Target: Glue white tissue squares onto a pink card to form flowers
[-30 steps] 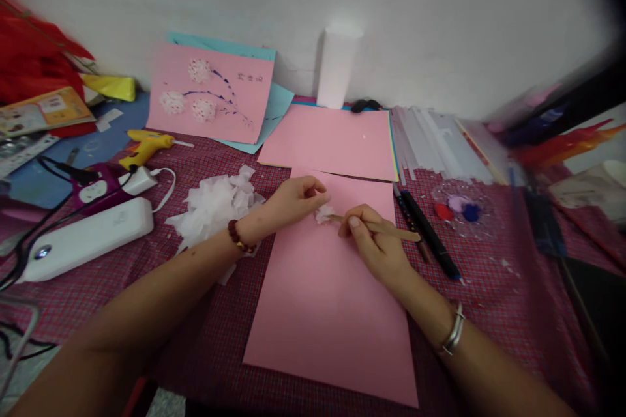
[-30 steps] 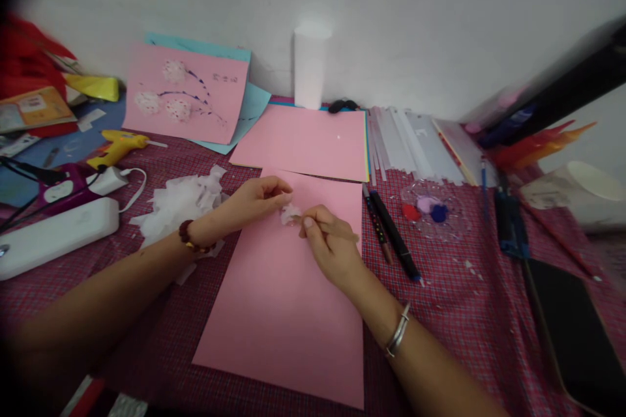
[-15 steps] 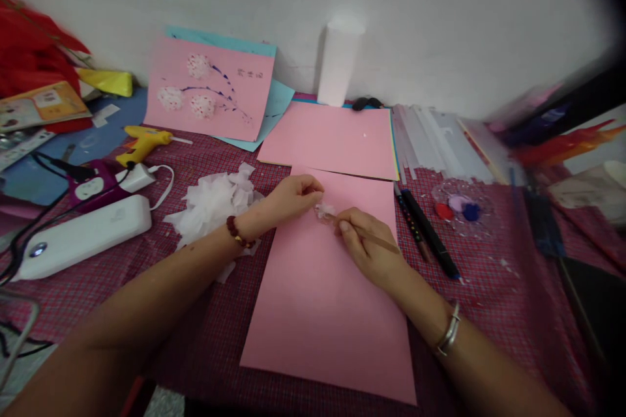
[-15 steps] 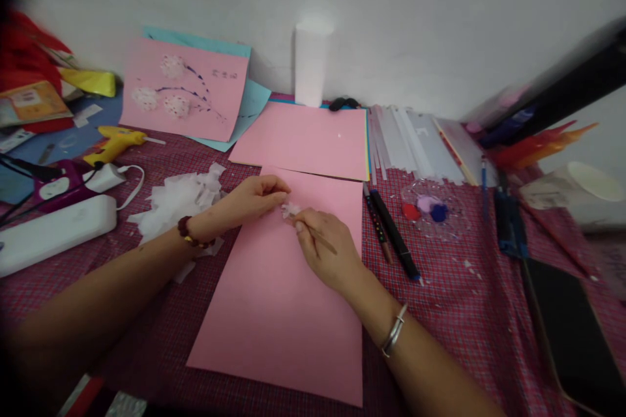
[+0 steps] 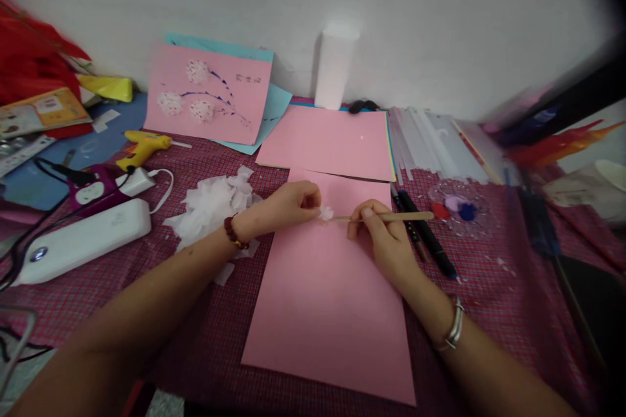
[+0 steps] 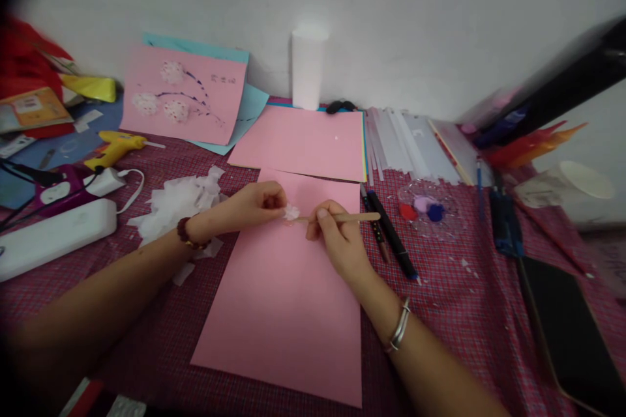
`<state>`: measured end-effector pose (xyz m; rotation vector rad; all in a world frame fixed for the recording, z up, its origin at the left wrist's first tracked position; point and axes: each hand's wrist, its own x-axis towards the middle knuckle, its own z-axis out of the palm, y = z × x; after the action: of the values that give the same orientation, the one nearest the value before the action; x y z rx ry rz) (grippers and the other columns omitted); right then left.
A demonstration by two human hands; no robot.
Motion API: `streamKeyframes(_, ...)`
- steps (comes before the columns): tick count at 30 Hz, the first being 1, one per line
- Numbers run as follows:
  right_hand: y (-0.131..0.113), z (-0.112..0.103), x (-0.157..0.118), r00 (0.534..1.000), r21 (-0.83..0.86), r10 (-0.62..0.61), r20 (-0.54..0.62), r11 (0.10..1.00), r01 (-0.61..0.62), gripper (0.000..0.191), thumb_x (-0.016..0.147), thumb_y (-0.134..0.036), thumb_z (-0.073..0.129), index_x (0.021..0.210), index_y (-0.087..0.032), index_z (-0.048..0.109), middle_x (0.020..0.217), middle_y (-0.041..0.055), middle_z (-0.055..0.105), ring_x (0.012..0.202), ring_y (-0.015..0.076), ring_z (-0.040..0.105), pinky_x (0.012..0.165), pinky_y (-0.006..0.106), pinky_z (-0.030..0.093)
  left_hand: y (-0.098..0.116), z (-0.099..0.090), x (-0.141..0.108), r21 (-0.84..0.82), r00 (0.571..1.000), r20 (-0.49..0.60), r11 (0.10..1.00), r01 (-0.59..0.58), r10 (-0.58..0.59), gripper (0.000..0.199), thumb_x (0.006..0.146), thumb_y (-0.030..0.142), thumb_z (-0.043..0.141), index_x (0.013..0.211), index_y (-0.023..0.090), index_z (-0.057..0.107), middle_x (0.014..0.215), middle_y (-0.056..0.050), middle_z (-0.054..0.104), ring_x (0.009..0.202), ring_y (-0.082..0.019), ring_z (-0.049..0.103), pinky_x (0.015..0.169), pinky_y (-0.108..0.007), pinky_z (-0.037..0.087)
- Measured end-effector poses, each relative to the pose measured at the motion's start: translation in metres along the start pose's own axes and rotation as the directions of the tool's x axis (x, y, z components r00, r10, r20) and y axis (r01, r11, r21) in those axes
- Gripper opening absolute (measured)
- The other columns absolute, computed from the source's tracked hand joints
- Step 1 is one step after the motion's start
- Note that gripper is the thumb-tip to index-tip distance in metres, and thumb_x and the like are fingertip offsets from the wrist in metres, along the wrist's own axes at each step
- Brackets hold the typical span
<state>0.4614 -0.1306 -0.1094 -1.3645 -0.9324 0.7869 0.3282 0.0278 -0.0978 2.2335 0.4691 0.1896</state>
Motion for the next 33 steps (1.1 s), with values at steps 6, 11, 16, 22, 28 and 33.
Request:
streamKeyframes(6, 0.001, 0.004, 0.000, 0.993, -0.060, -0.002, 0.121, 0.998, 0.009, 0.022, 0.093, -0.034, 0.045, 0.077, -0.022, 0.054, 0.066, -0.0007, 0.057, 0.064, 0.0145, 0.054, 0.063, 0.029, 0.045, -0.004, 0.007, 0.005, -0.058, 0.997, -0.054, 0.997, 0.052, -0.055, 0.006, 0.074, 0.018, 0.055, 0.071, 0.013, 0.056, 0.065, 0.001, 0.055, 0.059, -0.008, 0.047, 0.054, -0.020, 0.036)
streamKeyframes(11, 0.004, 0.004, 0.002, 0.993, -0.064, -0.009, 0.116, 0.998, 0.017, 0.022, 0.093, -0.037, 0.044, 0.079, -0.022, 0.053, 0.069, -0.0001, 0.057, 0.066, 0.0153, 0.053, 0.064, 0.030, 0.045, 0.001, 0.004, 0.005, -0.181, 0.995, -0.036, 0.979, 0.090, -0.098, 0.006, 0.074, 0.017, 0.055, 0.070, 0.013, 0.055, 0.062, 0.003, 0.051, 0.055, -0.006, 0.044, 0.050, -0.018, 0.034)
streamKeyframes(16, 0.005, 0.004, 0.003, 0.997, -0.076, -0.003, 0.076, 0.997, 0.009, 0.021, 0.093, -0.038, 0.045, 0.079, -0.024, 0.054, 0.069, 0.0006, 0.059, 0.065, 0.0162, 0.054, 0.062, 0.031, 0.045, 0.012, -0.035, -0.008, -0.282, 0.984, -0.078, 0.950, 0.131, -0.159, 0.010, 0.079, 0.022, 0.053, 0.080, 0.013, 0.057, 0.065, 0.002, 0.053, 0.054, -0.006, 0.048, 0.051, -0.018, 0.038)
streamKeyframes(22, 0.008, 0.002, 0.005, 0.997, -0.080, -0.004, 0.074, 0.997, 0.010, 0.022, 0.092, -0.040, 0.046, 0.078, -0.026, 0.056, 0.068, 0.0015, 0.059, 0.063, 0.0174, 0.054, 0.059, 0.032, 0.045, 0.005, -0.071, -0.039, 0.169, 0.989, 0.073, 0.979, 0.111, -0.125, 0.010, 0.076, 0.015, 0.053, 0.077, 0.013, 0.063, 0.069, 0.001, 0.059, 0.062, -0.009, 0.051, 0.057, -0.020, 0.038)
streamKeyframes(28, 0.007, 0.002, 0.005, 0.997, -0.071, -0.007, 0.073, 0.997, 0.012, 0.022, 0.091, -0.040, 0.048, 0.078, -0.026, 0.057, 0.067, 0.0021, 0.058, 0.063, 0.0178, 0.053, 0.059, 0.033, 0.045, -0.009, -0.059, -0.055, 0.505, 0.964, 0.262, 0.857, -0.102, -0.040, 0.026, 0.072, 0.007, 0.052, 0.094, 0.014, 0.063, 0.098, -0.007, 0.059, 0.089, -0.016, 0.054, 0.080, -0.027, 0.041)
streamKeyframes(33, 0.007, 0.002, 0.005, 0.997, -0.048, -0.001, 0.074, 0.999, 0.005, 0.021, 0.091, -0.041, 0.047, 0.080, -0.025, 0.056, 0.067, 0.0019, 0.058, 0.063, 0.0179, 0.054, 0.060, 0.033, 0.046, -0.008, -0.056, -0.051, 0.449, 0.955, 0.292, 0.875, -0.181, 0.047, 0.016, 0.065, 0.002, 0.049, 0.070, 0.014, 0.059, 0.088, -0.006, 0.055, 0.087, -0.016, 0.050, 0.080, -0.028, 0.040)
